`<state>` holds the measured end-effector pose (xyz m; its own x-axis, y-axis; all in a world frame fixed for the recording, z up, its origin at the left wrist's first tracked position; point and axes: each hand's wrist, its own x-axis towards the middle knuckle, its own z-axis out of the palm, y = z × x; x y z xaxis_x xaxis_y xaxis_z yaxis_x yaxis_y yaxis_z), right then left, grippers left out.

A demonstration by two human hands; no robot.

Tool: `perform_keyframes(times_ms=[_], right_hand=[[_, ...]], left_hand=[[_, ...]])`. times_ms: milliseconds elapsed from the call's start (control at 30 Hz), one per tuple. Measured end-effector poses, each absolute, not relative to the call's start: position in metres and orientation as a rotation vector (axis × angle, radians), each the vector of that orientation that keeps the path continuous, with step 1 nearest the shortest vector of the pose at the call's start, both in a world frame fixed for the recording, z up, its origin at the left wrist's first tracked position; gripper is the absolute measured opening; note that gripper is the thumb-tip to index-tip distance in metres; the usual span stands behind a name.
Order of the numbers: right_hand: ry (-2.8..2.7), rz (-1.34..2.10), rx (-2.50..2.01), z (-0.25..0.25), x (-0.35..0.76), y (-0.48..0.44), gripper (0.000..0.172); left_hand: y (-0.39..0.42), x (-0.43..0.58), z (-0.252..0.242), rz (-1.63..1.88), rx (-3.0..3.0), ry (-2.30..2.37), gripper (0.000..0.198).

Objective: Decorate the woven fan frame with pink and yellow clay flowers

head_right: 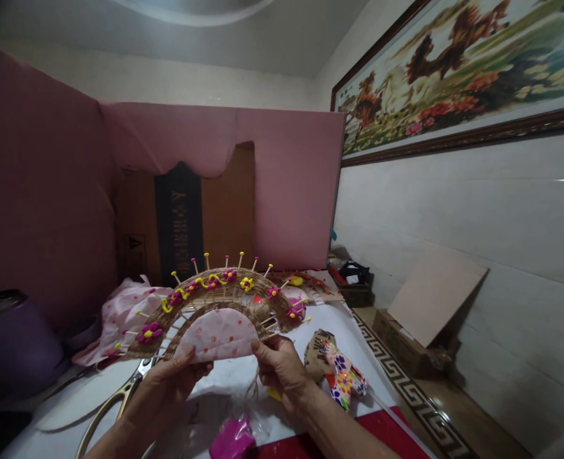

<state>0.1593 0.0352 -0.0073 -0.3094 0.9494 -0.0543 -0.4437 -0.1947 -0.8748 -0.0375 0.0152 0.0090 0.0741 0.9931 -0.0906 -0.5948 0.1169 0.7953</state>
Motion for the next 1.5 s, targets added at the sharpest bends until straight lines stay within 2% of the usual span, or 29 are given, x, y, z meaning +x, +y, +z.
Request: perform_keyframes(times_ms=[200, 1100, 1500], right_hand=[[-0.99, 1.719, -0.726, -0.0089, 0.1601, 0.0349, 0.04], [-1.008, 1.66, -0.767, -0.0097, 0.1581, 0.0344, 0.043], [-1.022, 1.653, -0.754, -0.0109, 0.1576, 0.0353, 0.043]], left_hand=[[0.0143, -0.0386, 0.0083, 1.341, 0.703, 0.726, 0.023], [0.0124, -0.0374, 0.0108, 1.359, 0.672, 0.713, 0.016], [0.0147, -0.0358, 0.0115, 1.367, 0.644, 0.725, 0.023]])
